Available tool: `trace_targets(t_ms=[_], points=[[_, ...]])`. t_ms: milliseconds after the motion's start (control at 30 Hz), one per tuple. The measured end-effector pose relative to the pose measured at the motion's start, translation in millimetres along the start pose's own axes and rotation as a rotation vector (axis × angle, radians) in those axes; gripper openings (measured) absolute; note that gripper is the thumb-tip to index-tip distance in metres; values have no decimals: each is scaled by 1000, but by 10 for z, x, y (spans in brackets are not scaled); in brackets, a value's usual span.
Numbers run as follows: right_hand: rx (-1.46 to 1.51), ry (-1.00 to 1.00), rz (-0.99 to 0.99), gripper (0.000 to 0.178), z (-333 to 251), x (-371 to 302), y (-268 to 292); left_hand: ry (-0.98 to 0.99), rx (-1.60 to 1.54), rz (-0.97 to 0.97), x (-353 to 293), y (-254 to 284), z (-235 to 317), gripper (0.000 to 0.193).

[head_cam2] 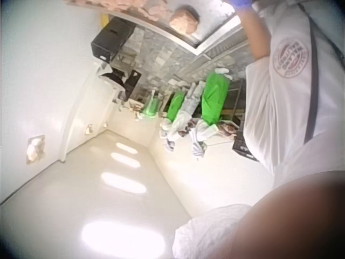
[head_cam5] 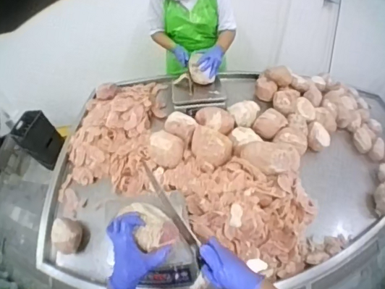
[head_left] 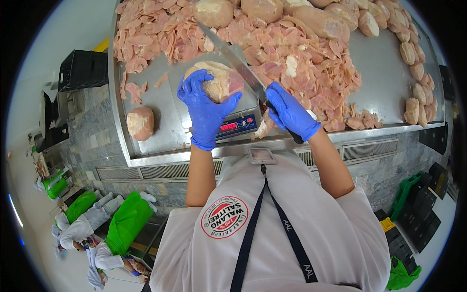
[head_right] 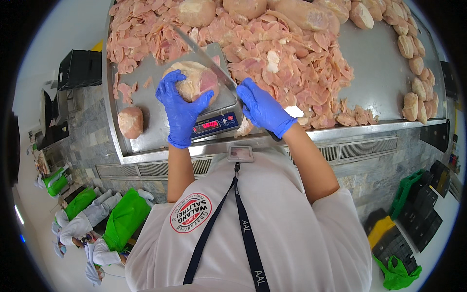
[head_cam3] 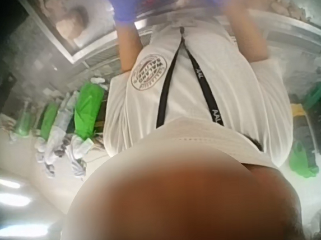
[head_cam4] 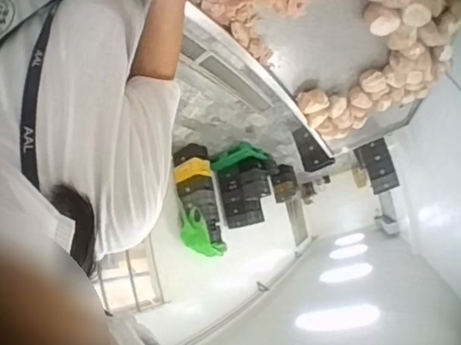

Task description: The person repeatedly picks up raw chicken breasts, places them on a digital scale, and trims fat and connective tissue with a knife. Trimmed pieces are set aside on the table while the main breast is returned to the pile.

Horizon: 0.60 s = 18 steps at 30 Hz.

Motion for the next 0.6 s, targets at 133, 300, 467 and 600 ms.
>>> trace_targets(t_ms=[133,300,467,600], points=[[-139,-85,-30,36,-106,50,-19,0,-24,-15,-40,24,-40,73],[-335,75,32,46,-157,430,-105,-63,18,-1,9,-1,-51,73],[-225,-120,-22,42,-198,516,-145,-85,45,47,44,-36,-102,74],[28,-314,-148,40,6,143,-34,-45,-14,69,-7,-35,-105,72]])
Point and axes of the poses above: each hand's wrist, its own x-axis towards the middle knuckle, its own y-axis out of the back of the hand, z = x × y, the point moved 2 cm from there along x, towards the middle knuckle, and after that the axes turned 6 degrees about x, right-handed, at the moved point
